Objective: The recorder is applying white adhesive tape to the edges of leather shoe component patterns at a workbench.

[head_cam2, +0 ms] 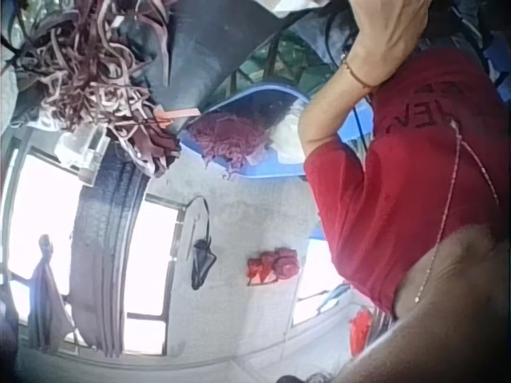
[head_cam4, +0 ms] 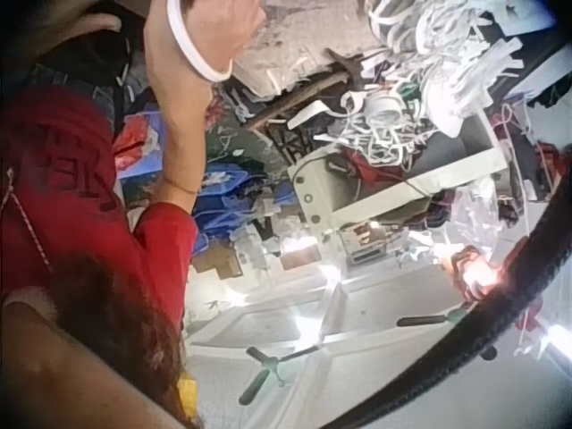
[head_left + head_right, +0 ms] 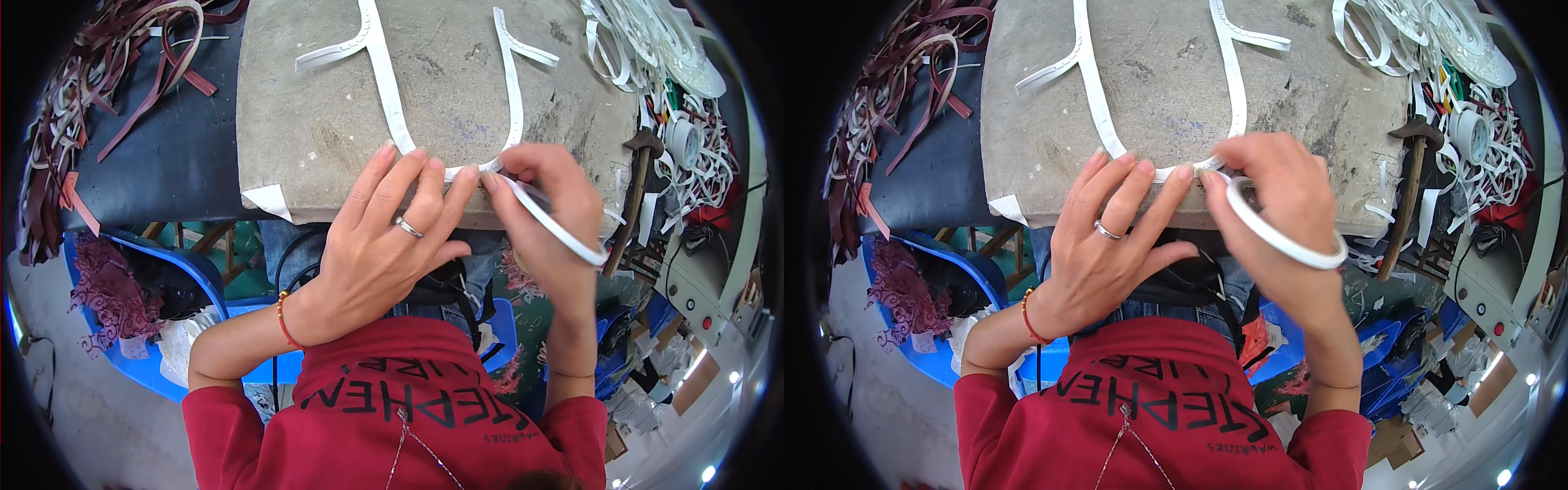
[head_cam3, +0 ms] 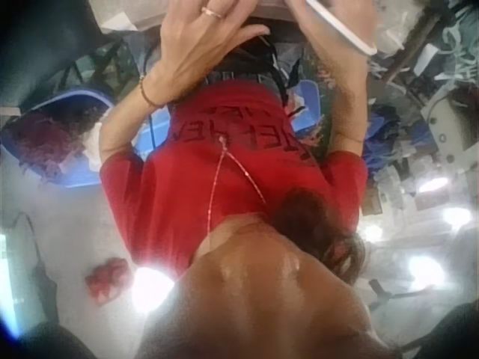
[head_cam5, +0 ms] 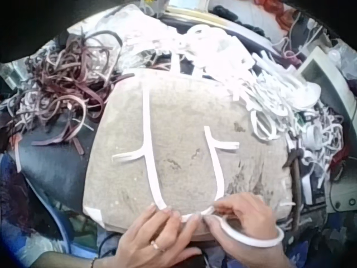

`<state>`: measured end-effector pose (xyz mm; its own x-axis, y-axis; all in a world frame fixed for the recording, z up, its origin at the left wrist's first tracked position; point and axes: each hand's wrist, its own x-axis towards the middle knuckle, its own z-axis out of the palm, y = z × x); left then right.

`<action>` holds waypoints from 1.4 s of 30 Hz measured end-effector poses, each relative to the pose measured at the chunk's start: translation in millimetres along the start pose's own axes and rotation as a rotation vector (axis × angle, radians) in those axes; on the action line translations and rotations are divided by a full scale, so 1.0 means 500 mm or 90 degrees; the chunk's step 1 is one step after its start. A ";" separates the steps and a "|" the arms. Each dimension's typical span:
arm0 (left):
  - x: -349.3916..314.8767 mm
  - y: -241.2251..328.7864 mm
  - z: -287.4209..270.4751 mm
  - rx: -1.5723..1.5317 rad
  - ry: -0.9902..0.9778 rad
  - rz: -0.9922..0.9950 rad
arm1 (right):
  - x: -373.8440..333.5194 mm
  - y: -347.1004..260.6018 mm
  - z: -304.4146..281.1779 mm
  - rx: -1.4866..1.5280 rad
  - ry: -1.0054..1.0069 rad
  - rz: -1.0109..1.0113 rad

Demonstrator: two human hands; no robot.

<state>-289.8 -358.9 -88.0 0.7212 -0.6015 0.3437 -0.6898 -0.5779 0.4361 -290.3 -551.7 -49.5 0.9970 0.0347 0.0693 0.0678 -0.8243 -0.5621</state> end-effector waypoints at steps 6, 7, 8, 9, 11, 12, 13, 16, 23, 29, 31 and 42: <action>0.000 -0.015 -0.006 0.089 -0.042 0.024 | 0.038 0.011 -0.038 -0.083 -0.037 -0.104; 0.006 -0.036 -0.019 0.092 -0.063 0.059 | 0.042 0.004 -0.035 -0.235 -0.006 -0.205; 0.014 -0.055 -0.036 0.093 -0.084 0.094 | 0.037 -0.001 -0.027 -0.236 -0.006 -0.205; 0.025 -0.069 -0.060 0.117 -0.093 0.090 | 0.030 -0.005 -0.014 -0.203 0.000 -0.214; 0.025 -0.055 -0.059 0.083 -0.080 0.073 | 0.011 -0.017 0.029 -0.128 0.040 -0.216; 0.024 -0.043 -0.057 0.051 -0.068 0.052 | 0.004 -0.033 0.052 -0.115 0.064 -0.192; 0.012 -0.025 -0.039 -0.019 -0.048 0.045 | -0.003 -0.037 0.053 -0.128 0.076 -0.179; -0.014 -0.030 -0.011 0.014 0.000 0.033 | -0.014 -0.034 0.021 -0.074 0.059 -0.094; -0.002 -0.028 -0.014 0.009 -0.015 0.041 | 0.014 -0.020 0.003 -0.100 -0.013 -0.097; 0.007 -0.026 -0.011 0.088 -0.032 0.035 | 0.050 -0.001 -0.077 0.002 -0.062 0.003; 0.010 -0.025 -0.011 0.098 -0.037 0.033 | 0.071 0.017 -0.076 -0.068 -0.068 -0.085; 0.009 0.039 -0.014 0.066 0.005 -0.031 | 0.020 -0.007 0.035 -0.091 0.034 -0.210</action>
<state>-299.5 -369.0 -72.1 0.7539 -0.5672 0.3316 -0.6569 -0.6601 0.3644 -280.2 -538.6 -61.1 0.9187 0.2850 0.2735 0.3757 -0.8443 -0.3822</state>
